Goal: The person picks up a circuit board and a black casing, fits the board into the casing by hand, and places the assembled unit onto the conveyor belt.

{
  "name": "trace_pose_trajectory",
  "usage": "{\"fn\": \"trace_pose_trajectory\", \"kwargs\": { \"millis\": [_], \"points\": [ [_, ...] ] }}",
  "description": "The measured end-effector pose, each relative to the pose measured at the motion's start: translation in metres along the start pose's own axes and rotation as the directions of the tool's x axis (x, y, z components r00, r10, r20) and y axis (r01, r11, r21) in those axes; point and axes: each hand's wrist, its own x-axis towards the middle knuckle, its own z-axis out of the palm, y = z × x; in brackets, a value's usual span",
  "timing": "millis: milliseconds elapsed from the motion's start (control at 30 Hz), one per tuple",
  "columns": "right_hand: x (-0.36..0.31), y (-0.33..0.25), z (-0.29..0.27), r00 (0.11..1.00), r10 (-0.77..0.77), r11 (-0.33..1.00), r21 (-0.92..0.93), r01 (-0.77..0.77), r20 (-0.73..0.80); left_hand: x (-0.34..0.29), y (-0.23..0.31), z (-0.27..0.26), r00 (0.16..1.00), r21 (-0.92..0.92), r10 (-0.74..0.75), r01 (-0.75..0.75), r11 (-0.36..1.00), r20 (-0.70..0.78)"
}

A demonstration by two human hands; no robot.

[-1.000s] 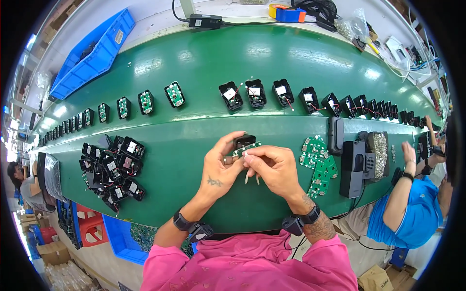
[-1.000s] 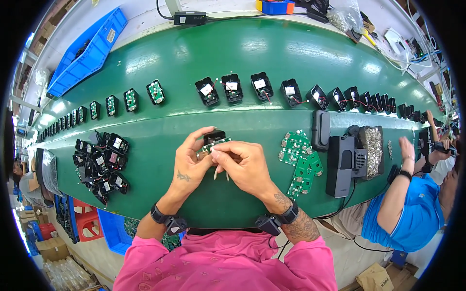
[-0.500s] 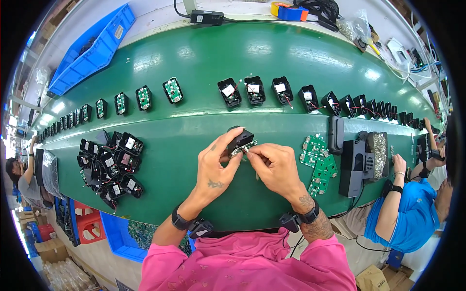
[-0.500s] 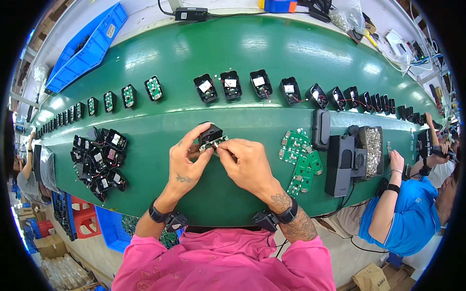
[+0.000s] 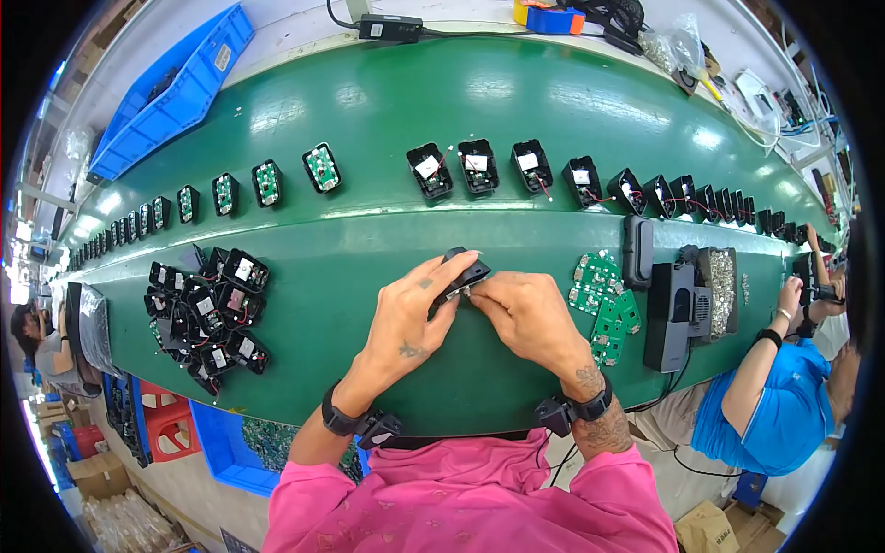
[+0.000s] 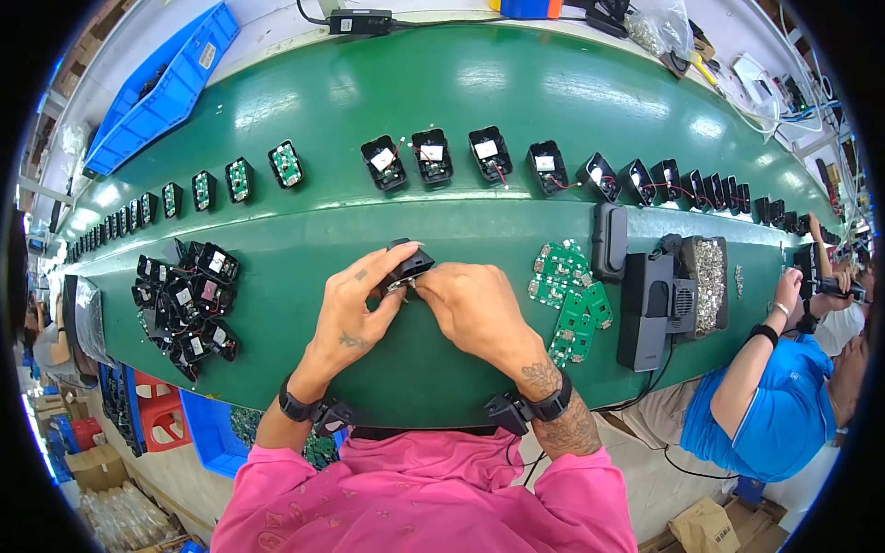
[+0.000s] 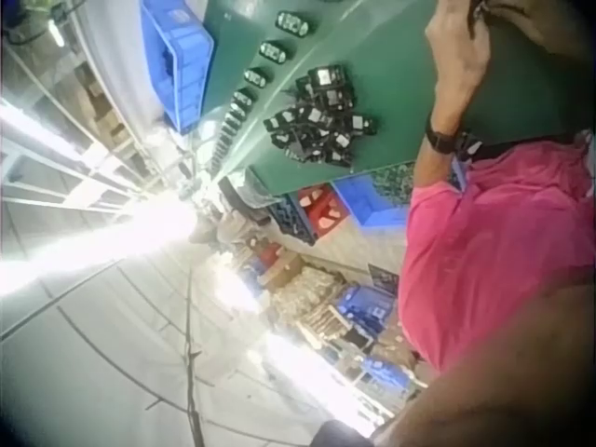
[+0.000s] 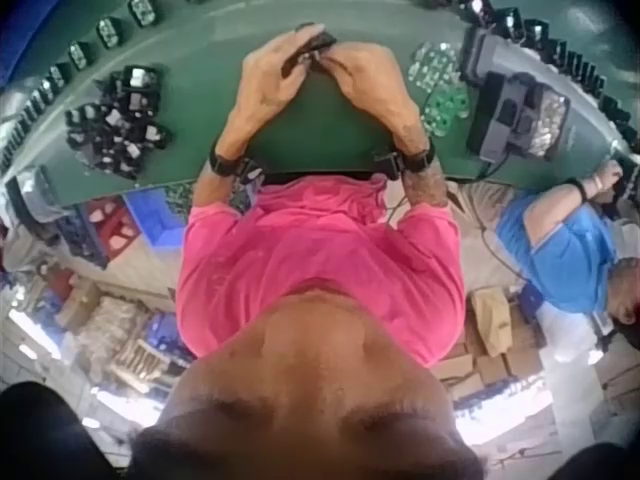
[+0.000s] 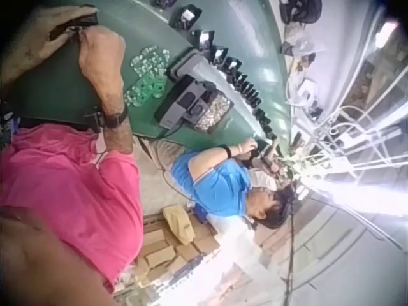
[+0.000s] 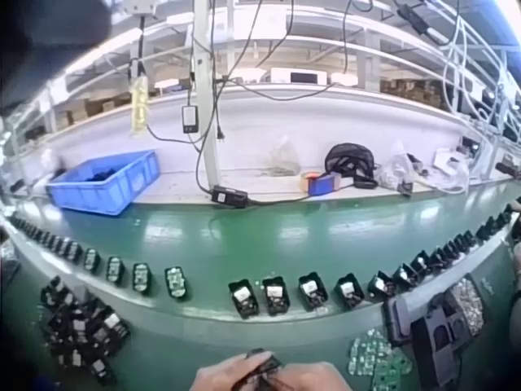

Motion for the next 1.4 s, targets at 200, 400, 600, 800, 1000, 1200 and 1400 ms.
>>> {"fn": "trace_pose_trajectory", "kwargs": {
  "millis": [200,400,600,800,1000,1200,1400],
  "points": [
    [-0.001,-0.004,-0.002,0.997,0.073,0.997,-0.032,-0.072,0.013,-0.002,0.003,0.007,1.000,0.048,0.001,0.000,0.999,-0.030],
    [-0.004,-0.003,0.008,0.993,0.065,0.997,-0.029,-0.068,-0.093,-0.003,0.003,0.015,0.996,0.063,-0.008,0.014,0.998,-0.091],
    [-0.001,-0.009,-0.004,0.974,0.138,0.986,0.119,-0.118,-0.181,0.000,0.008,0.015,0.983,-0.215,-0.129,0.098,0.972,-0.133],
    [-0.002,0.005,-0.003,0.953,0.252,0.925,0.331,-0.187,-0.167,0.004,-0.001,0.009,0.962,-0.639,-0.269,0.233,0.734,0.042],
    [-0.005,0.003,0.001,0.956,0.269,0.848,0.500,-0.178,-0.115,0.004,0.011,0.009,0.952,-0.551,-0.300,0.279,0.786,0.056],
    [-0.005,0.008,0.001,0.964,0.243,0.781,0.569,-0.258,0.104,0.009,0.009,-0.002,0.944,-0.666,-0.308,0.303,0.681,0.114],
    [-0.001,0.008,-0.017,0.945,0.327,0.669,0.699,-0.255,0.031,0.006,0.007,-0.001,0.955,-0.722,-0.294,0.239,0.650,0.052]
  ]
}}
